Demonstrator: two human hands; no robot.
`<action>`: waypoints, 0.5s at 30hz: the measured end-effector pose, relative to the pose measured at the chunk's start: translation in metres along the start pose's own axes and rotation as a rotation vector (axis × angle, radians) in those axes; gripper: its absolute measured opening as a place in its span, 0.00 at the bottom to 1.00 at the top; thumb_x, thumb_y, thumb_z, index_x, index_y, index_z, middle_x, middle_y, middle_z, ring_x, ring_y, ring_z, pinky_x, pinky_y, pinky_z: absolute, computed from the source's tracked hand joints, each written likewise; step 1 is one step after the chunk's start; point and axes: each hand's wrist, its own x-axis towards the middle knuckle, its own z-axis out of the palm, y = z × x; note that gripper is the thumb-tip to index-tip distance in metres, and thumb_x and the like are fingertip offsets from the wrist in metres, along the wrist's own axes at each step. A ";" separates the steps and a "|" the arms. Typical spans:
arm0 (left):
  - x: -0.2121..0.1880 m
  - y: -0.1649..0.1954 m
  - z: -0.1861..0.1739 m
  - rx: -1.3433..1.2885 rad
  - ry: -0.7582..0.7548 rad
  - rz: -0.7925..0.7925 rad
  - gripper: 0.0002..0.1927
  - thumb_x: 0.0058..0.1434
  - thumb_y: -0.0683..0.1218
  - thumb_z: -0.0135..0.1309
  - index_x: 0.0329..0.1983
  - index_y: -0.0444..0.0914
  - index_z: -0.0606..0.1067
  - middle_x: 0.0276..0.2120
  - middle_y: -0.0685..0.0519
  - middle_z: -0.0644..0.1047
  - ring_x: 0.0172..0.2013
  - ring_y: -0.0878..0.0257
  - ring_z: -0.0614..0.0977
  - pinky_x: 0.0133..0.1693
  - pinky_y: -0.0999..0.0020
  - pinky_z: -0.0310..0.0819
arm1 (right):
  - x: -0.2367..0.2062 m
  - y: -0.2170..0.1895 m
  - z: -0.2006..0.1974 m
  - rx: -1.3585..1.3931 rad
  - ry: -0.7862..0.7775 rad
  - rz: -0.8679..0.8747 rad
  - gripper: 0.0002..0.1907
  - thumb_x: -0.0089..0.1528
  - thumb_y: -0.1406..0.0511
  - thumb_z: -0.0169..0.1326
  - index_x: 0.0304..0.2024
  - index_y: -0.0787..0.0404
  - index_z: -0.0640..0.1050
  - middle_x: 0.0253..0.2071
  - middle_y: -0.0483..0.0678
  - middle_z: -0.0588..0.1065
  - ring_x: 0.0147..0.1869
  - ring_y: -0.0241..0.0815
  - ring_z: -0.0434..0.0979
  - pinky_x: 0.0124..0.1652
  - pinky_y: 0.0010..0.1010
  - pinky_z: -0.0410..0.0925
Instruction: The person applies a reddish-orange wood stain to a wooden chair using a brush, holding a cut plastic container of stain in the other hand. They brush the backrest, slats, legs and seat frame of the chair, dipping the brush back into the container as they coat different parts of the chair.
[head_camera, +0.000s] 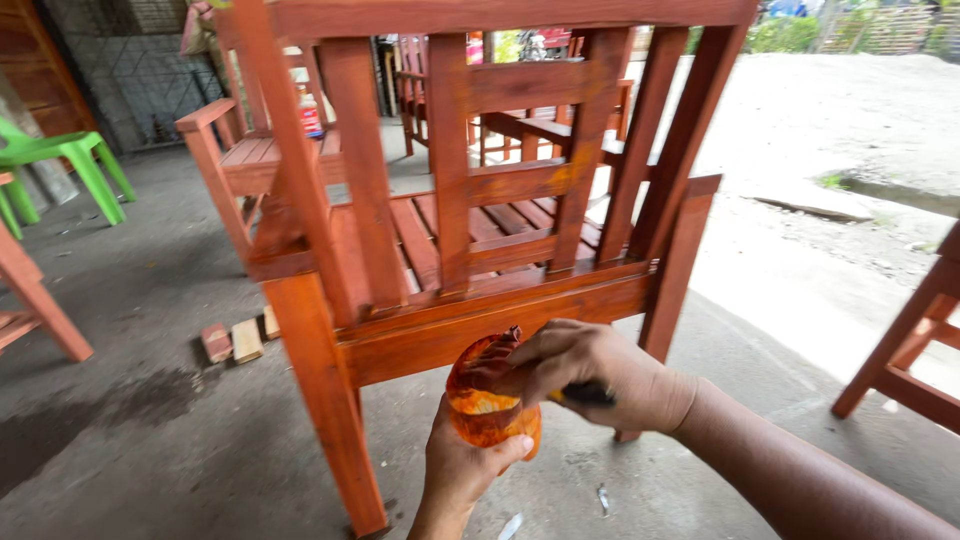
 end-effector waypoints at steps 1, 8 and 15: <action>-0.002 -0.006 0.018 -0.020 -0.032 0.023 0.48 0.34 0.37 0.71 0.63 0.36 0.67 0.55 0.49 0.78 0.56 0.59 0.80 0.60 0.61 0.74 | -0.021 0.009 -0.013 0.123 0.067 0.078 0.14 0.54 0.74 0.64 0.39 0.51 0.85 0.51 0.49 0.82 0.55 0.45 0.83 0.55 0.36 0.75; 0.028 -0.036 0.139 0.060 -0.108 -0.011 0.48 0.34 0.38 0.73 0.61 0.39 0.66 0.54 0.51 0.78 0.56 0.60 0.80 0.59 0.61 0.75 | -0.161 0.103 -0.077 0.815 0.583 0.418 0.05 0.58 0.74 0.62 0.35 0.60 0.82 0.51 0.56 0.81 0.53 0.49 0.83 0.54 0.43 0.78; 0.087 -0.051 0.255 0.316 -0.028 -0.058 0.46 0.32 0.40 0.73 0.59 0.39 0.68 0.51 0.50 0.80 0.54 0.59 0.83 0.58 0.61 0.76 | -0.265 0.186 -0.146 0.598 0.966 0.596 0.05 0.60 0.72 0.59 0.36 0.58 0.80 0.52 0.55 0.81 0.54 0.48 0.83 0.54 0.40 0.78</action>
